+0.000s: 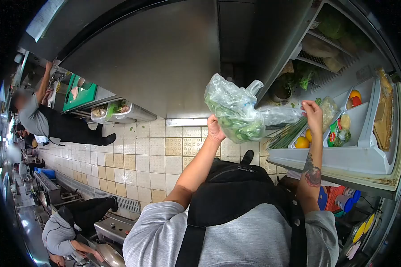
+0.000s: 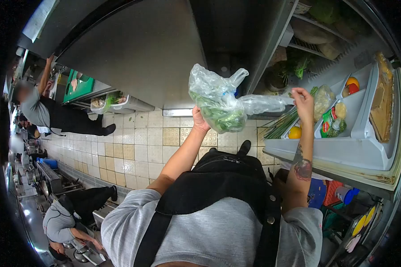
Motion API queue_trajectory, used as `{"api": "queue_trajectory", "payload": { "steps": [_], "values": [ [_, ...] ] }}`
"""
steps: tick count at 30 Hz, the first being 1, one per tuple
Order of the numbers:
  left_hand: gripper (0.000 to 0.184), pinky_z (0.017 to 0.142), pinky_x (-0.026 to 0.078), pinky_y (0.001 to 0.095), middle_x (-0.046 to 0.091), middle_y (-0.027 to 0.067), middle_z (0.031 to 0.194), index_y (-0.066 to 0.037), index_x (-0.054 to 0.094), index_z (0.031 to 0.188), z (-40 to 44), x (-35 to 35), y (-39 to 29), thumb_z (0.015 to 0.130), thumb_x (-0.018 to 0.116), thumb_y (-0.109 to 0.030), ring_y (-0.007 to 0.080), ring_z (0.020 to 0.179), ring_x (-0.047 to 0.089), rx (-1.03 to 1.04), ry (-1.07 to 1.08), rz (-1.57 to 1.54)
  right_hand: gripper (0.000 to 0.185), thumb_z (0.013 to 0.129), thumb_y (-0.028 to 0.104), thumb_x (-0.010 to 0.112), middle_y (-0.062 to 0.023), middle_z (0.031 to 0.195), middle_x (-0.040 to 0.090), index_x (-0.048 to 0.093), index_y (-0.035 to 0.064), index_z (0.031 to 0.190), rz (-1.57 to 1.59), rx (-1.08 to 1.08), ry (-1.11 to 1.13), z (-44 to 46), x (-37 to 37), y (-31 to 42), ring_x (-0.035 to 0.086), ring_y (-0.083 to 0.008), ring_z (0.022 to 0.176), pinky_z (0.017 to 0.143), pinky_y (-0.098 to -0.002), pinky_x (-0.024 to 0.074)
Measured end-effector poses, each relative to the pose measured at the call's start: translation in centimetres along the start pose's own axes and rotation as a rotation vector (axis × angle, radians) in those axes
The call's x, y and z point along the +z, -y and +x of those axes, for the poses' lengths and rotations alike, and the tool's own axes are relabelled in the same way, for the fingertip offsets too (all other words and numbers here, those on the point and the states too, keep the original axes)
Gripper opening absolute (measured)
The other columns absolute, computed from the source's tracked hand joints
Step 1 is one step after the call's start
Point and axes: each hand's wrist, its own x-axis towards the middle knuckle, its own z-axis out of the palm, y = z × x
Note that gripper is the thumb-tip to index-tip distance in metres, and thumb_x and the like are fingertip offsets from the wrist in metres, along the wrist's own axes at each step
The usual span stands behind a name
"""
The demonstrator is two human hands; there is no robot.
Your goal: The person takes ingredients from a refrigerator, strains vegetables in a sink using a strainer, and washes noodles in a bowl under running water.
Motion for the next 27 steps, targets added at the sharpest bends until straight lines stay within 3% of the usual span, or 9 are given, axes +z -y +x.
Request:
{"api": "queue_trajectory", "payload": {
  "steps": [5, 9, 11, 14, 17, 18, 19, 24, 27],
  "values": [
    [0.060, 0.100, 0.037, 0.0511, 0.056, 0.0154, 0.120, -0.006, 0.052, 0.122, 0.1, 1.1, -0.4, 0.074, 0.056, -0.042, 0.0339, 0.112, 0.052, 0.057, -0.121, 0.050, 0.021, 0.086, 0.023, 0.064, 0.0020, 0.083, 0.061, 0.063, 0.0077, 0.100, 0.030, 0.075, -0.163, 0.4, -1.1, -0.8, 0.056, -0.0066, 0.075, 0.061, -0.0200, 0.0429],
    [0.061, 0.098, 0.041, 0.0478, 0.056, 0.0157, 0.120, -0.005, 0.050, 0.125, 1.7, -0.1, -0.6, 0.077, 0.047, -0.043, 0.0334, 0.109, 0.054, -0.157, -0.078, -0.075, 0.021, 0.085, 0.019, 0.064, 0.0024, 0.083, 0.061, 0.064, 0.0090, 0.103, -0.087, 0.170, 0.152, 0.5, -1.8, -0.8, 0.055, -0.0059, 0.074, 0.062, -0.0197, 0.0430],
    [0.059, 0.093, 0.045, 0.0465, 0.056, 0.0154, 0.118, -0.005, 0.048, 0.127, 2.0, 0.5, 0.3, 0.082, 0.048, -0.043, 0.0327, 0.105, 0.055, -0.063, 0.038, 0.228, 0.023, 0.084, 0.017, 0.064, 0.0027, 0.082, 0.061, 0.064, 0.0096, 0.105, -0.199, 0.222, 0.458, 0.9, -2.0, 0.1, 0.055, -0.0056, 0.075, 0.062, -0.0196, 0.0432],
    [0.055, 0.084, 0.049, 0.0427, 0.055, 0.0140, 0.117, -0.006, 0.047, 0.127, 3.9, -0.4, 2.6, 0.084, 0.049, -0.041, 0.0317, 0.101, 0.055, -0.101, -0.021, 0.259, 0.047, 0.079, 0.014, 0.066, -0.0058, 0.108, 0.056, 0.053, 0.0064, 0.123, -0.080, -0.083, 0.779, 2.0, 1.0, 2.4, 0.056, -0.0101, 0.090, 0.078, -0.0243, 0.0475],
    [0.048, 0.074, 0.053, 0.0395, 0.054, 0.0102, 0.115, -0.013, 0.046, 0.126, 4.6, 2.8, 4.4, 0.086, 0.050, -0.040, 0.0300, 0.097, 0.054, -0.522, 0.092, -0.412, 0.054, 0.075, 0.018, 0.068, -0.0131, 0.119, 0.051, 0.049, 0.0059, 0.125, -0.115, -0.519, 0.794, 3.6, 7.1, 5.0, 0.051, -0.0190, 0.110, 0.091, -0.0299, 0.0436],
    [0.058, 0.072, 0.053, 0.0439, 0.049, 0.0155, 0.124, -0.015, 0.043, 0.130, 5.3, 1.1, 4.9, 0.085, 0.047, -0.050, 0.0344, 0.093, 0.053, -0.574, 0.012, -0.433, 0.054, 0.074, 0.020, 0.069, -0.0148, 0.120, 0.050, 0.051, 0.0056, 0.122, -0.195, -0.756, 0.780, 5.4, 9.2, 3.5, 0.048, -0.0213, 0.115, 0.094, -0.0308, 0.0424],
    [0.059, 0.073, 0.053, 0.0440, 0.047, 0.0172, 0.125, -0.013, 0.042, 0.131, 5.8, -0.2, 5.1, 0.085, 0.047, -0.050, 0.0360, 0.095, 0.053, -0.557, -0.054, -0.378, 0.049, 0.070, 0.025, 0.071, -0.0151, 0.112, 0.054, 0.056, 0.0039, 0.112, -0.208, -0.822, 0.757, 6.5, 11.0, 2.3, 0.055, -0.0220, 0.105, 0.086, -0.0321, 0.0459],
    [0.061, 0.089, 0.046, 0.0526, 0.043, 0.0232, 0.129, -0.010, 0.034, 0.135, 5.6, 2.8, 3.7, 0.088, 0.043, -0.049, 0.0394, 0.107, 0.051, -0.460, -0.462, 0.070, 0.026, 0.079, 0.024, 0.070, -0.0079, 0.074, 0.063, 0.063, 0.0008, 0.089, -0.309, -0.454, 0.623, 6.9, 9.4, 4.1, 0.059, -0.0134, 0.069, 0.065, -0.0276, 0.0462],
    [0.045, 0.088, 0.043, 0.0550, 0.050, 0.0175, 0.123, -0.008, 0.045, 0.125, 4.0, 0.2, 0.3, 0.090, 0.042, -0.036, 0.0337, 0.109, 0.051, -0.150, -0.829, 0.564, 0.026, 0.081, 0.025, 0.068, -0.0068, 0.078, 0.065, 0.063, 0.0003, 0.088, -0.198, -0.349, 0.585, 7.9, 7.7, 3.1, 0.057, -0.0126, 0.070, 0.065, -0.0270, 0.0454]
  ]
}}
